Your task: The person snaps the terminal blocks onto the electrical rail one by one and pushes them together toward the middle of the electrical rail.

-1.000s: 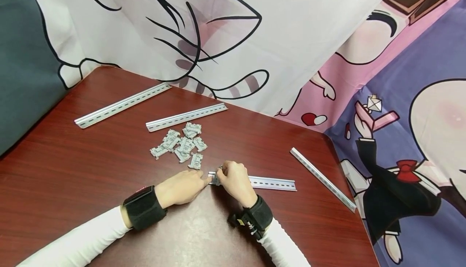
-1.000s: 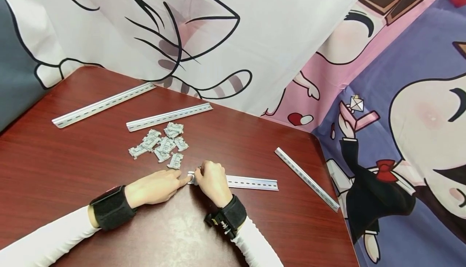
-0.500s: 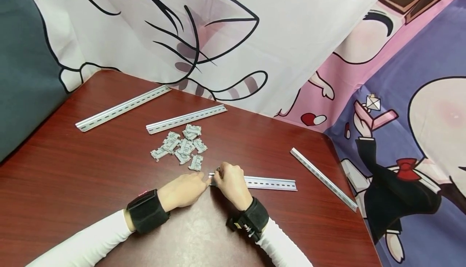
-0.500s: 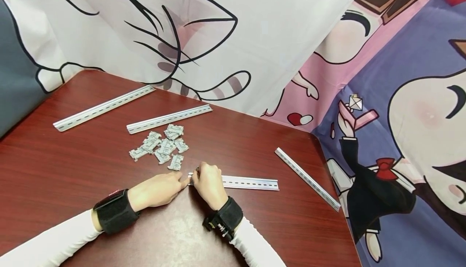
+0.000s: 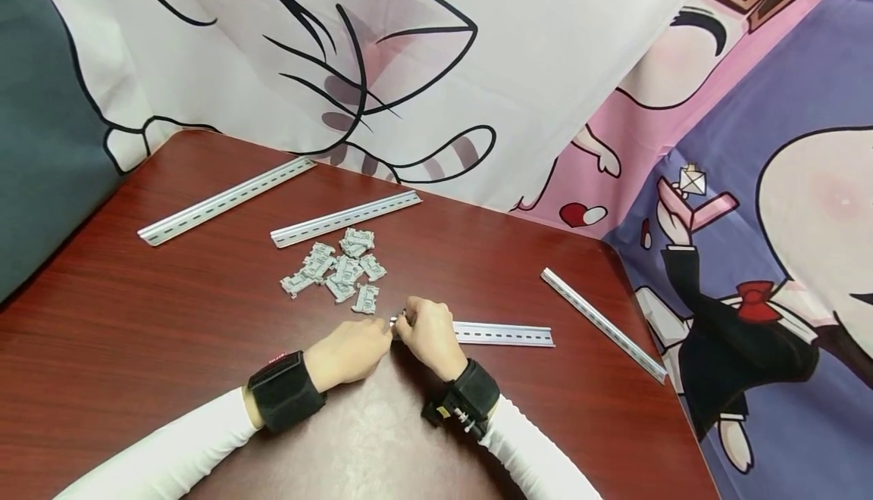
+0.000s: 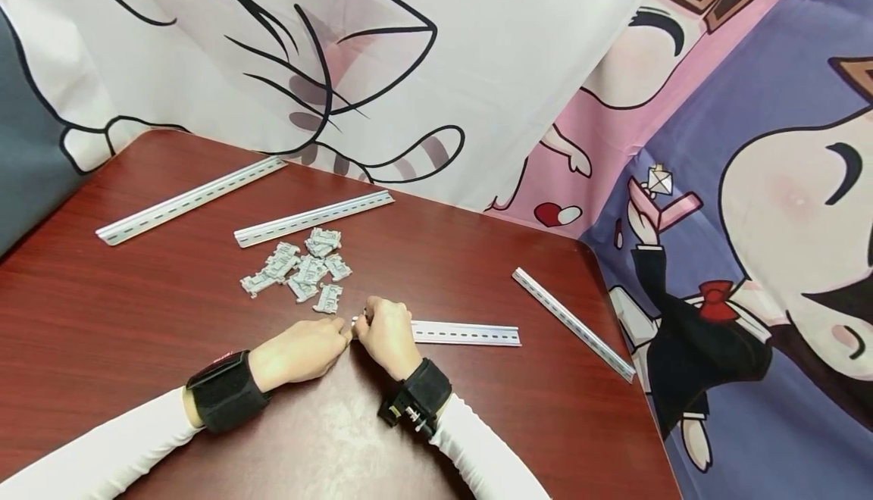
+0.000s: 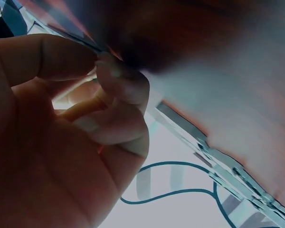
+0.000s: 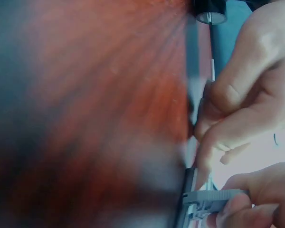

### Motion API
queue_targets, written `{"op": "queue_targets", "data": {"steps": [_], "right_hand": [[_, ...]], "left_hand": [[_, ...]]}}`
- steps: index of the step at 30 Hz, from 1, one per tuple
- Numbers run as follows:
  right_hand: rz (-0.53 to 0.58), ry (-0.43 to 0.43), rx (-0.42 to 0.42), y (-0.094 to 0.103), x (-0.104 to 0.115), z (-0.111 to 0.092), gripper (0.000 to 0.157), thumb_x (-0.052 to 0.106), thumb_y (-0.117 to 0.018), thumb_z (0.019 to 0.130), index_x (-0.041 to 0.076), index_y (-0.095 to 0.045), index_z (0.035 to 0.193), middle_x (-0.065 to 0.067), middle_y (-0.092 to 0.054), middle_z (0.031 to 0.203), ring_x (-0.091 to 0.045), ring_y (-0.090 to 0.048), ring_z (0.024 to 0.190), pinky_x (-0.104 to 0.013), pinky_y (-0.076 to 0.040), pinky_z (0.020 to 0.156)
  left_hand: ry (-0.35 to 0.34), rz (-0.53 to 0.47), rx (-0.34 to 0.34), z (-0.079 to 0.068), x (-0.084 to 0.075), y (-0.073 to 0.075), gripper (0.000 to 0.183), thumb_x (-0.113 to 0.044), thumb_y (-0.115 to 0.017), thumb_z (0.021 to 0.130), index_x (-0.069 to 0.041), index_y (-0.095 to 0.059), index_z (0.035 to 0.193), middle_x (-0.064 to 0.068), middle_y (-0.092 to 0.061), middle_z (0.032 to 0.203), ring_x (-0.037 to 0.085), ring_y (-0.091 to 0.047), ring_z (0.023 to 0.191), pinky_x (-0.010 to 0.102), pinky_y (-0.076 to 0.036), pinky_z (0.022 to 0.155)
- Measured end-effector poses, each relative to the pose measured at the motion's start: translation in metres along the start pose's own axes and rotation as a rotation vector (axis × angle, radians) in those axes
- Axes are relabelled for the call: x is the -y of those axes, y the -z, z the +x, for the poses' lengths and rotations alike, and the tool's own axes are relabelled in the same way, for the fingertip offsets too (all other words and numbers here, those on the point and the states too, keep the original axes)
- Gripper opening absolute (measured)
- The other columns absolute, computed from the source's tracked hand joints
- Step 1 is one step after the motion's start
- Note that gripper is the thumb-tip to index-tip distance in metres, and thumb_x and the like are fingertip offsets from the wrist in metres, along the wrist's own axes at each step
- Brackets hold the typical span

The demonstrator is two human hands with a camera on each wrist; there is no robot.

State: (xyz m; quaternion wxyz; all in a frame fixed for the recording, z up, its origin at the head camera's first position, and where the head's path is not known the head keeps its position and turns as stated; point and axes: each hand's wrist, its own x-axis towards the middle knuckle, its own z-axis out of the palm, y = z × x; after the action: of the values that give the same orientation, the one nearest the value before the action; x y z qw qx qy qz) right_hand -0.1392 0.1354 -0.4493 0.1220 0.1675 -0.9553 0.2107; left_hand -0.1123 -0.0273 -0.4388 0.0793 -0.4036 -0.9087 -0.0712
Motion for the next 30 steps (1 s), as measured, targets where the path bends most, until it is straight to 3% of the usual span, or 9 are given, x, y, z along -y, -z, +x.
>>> {"op": "queue_targets", "data": {"steps": [11, 16, 21, 26, 30], "right_hand": [[0.077, -0.060, 0.093, 0.004, -0.004, 0.002, 0.023, 0.009, -0.065, 0.075, 0.011, -0.051, 0.057, 0.010, -0.043, 0.051, -0.004, -0.040, 0.048, -0.017, -0.030, 0.045], [0.063, -0.068, 0.080, 0.003, -0.004, 0.000, 0.024, 0.009, -0.066, 0.075, 0.011, -0.051, 0.057, 0.009, -0.044, 0.051, -0.003, -0.038, 0.047, -0.016, -0.029, 0.044], [0.046, -0.060, 0.071, 0.003, -0.002, 0.003, 0.023, 0.010, -0.067, 0.075, 0.012, -0.052, 0.057, 0.009, -0.046, 0.052, -0.002, -0.038, 0.047, -0.016, -0.028, 0.044], [0.036, -0.096, 0.117, 0.009, 0.002, 0.003, 0.032, 0.020, -0.067, 0.083, 0.014, -0.052, 0.055, 0.010, -0.044, 0.050, -0.003, -0.038, 0.045, -0.018, -0.030, 0.044], [0.014, -0.126, 0.122, 0.020, 0.007, 0.006, 0.040, 0.030, -0.065, 0.089, 0.014, -0.050, 0.055, 0.010, -0.041, 0.049, -0.005, -0.040, 0.045, -0.020, -0.030, 0.042]], "left_hand": [[0.024, -0.085, 0.060, 0.001, -0.001, 0.003, 0.009, -0.006, -0.064, 0.086, 0.001, -0.066, 0.093, 0.011, -0.058, 0.081, 0.026, -0.062, 0.071, 0.037, -0.052, 0.056], [0.025, -0.105, 0.026, 0.000, -0.001, 0.001, 0.010, -0.005, -0.065, 0.084, 0.002, -0.065, 0.092, 0.011, -0.057, 0.078, 0.027, -0.062, 0.069, 0.036, -0.051, 0.056], [0.057, -0.144, 0.046, 0.001, 0.004, -0.001, 0.008, -0.008, -0.065, 0.086, -0.002, -0.066, 0.091, 0.009, -0.059, 0.079, 0.023, -0.063, 0.071, 0.036, -0.052, 0.059], [0.046, -0.143, 0.060, -0.001, 0.005, -0.002, 0.006, -0.011, -0.064, 0.087, -0.005, -0.066, 0.088, 0.008, -0.059, 0.078, 0.022, -0.062, 0.070, 0.036, -0.052, 0.060], [0.019, -0.115, 0.029, -0.002, 0.004, -0.002, 0.007, -0.012, -0.065, 0.086, -0.005, -0.066, 0.089, 0.006, -0.059, 0.078, 0.021, -0.063, 0.070, 0.035, -0.052, 0.059]]}}
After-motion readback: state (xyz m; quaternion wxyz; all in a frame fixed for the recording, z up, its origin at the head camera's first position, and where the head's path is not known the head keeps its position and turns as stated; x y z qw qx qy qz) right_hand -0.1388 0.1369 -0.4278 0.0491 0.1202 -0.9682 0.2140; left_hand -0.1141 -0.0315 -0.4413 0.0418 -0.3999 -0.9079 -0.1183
